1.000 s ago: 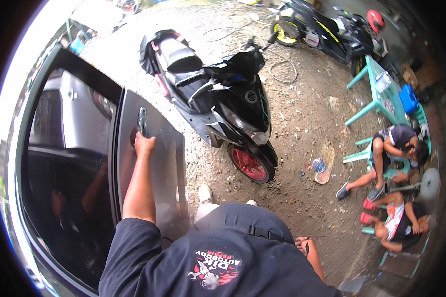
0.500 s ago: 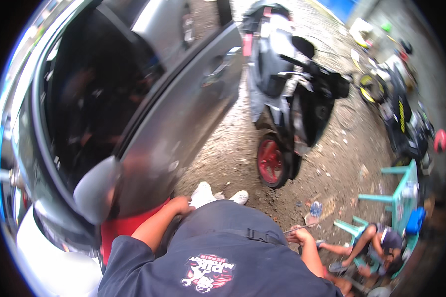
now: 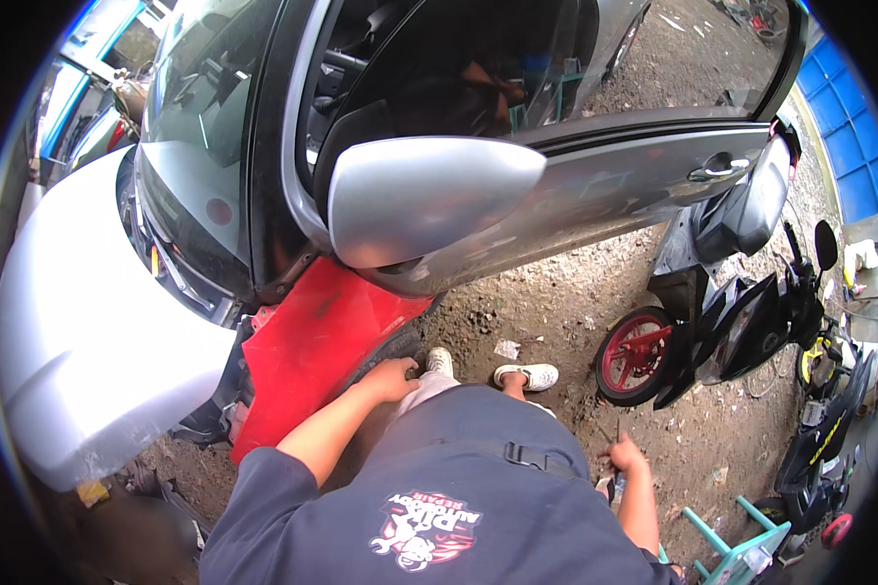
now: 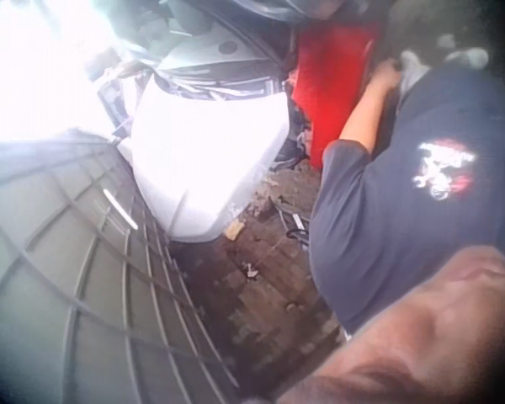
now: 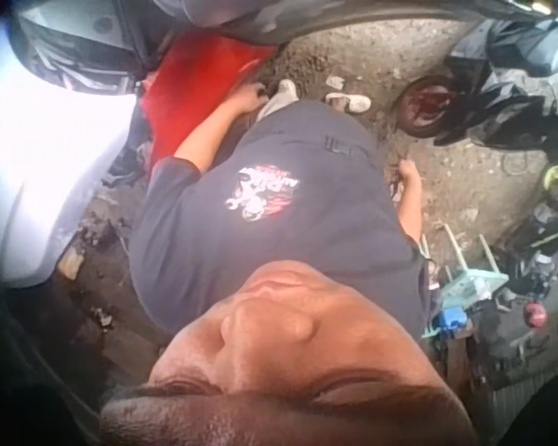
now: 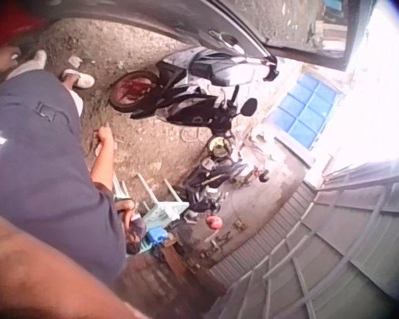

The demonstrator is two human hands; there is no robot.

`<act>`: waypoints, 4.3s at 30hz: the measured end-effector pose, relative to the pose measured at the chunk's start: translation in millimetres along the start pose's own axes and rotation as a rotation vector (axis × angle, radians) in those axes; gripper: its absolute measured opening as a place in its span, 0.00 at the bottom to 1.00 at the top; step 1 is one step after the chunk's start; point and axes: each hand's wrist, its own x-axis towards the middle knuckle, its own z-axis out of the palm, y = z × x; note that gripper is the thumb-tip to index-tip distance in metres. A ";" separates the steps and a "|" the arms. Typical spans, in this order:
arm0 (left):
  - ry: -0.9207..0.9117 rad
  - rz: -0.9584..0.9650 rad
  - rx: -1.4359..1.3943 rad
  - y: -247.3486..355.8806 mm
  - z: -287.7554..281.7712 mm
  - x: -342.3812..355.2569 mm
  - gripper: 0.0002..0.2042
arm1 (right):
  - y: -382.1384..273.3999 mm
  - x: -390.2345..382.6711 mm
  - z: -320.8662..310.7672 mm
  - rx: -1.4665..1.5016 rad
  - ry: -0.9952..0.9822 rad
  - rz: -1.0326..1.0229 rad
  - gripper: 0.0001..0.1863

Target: The person uses a pry bar to adjust a car bumper and side panel. They open the car door and work on the side mirror assembly by hand and with the tool.

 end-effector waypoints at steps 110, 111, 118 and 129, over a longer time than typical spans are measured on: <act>1.006 0.801 0.306 382.2 -437.7 -116.5 0.41 | -150.4 -186.3 120.4 0.508 -0.363 -0.791 0.22; 0.988 0.768 0.300 357.3 -432.2 -138.8 0.40 | -172.5 -191.5 125.4 0.453 -0.405 -0.843 0.22; 0.739 0.765 0.124 159.1 -384.0 -173.4 0.17 | -279.9 -193.1 167.1 0.343 -0.516 -0.978 0.22; 0.270 0.158 -0.283 -28.7 -206.6 -138.0 0.16 | -343.4 -170.2 218.8 0.467 -0.518 -0.853 0.23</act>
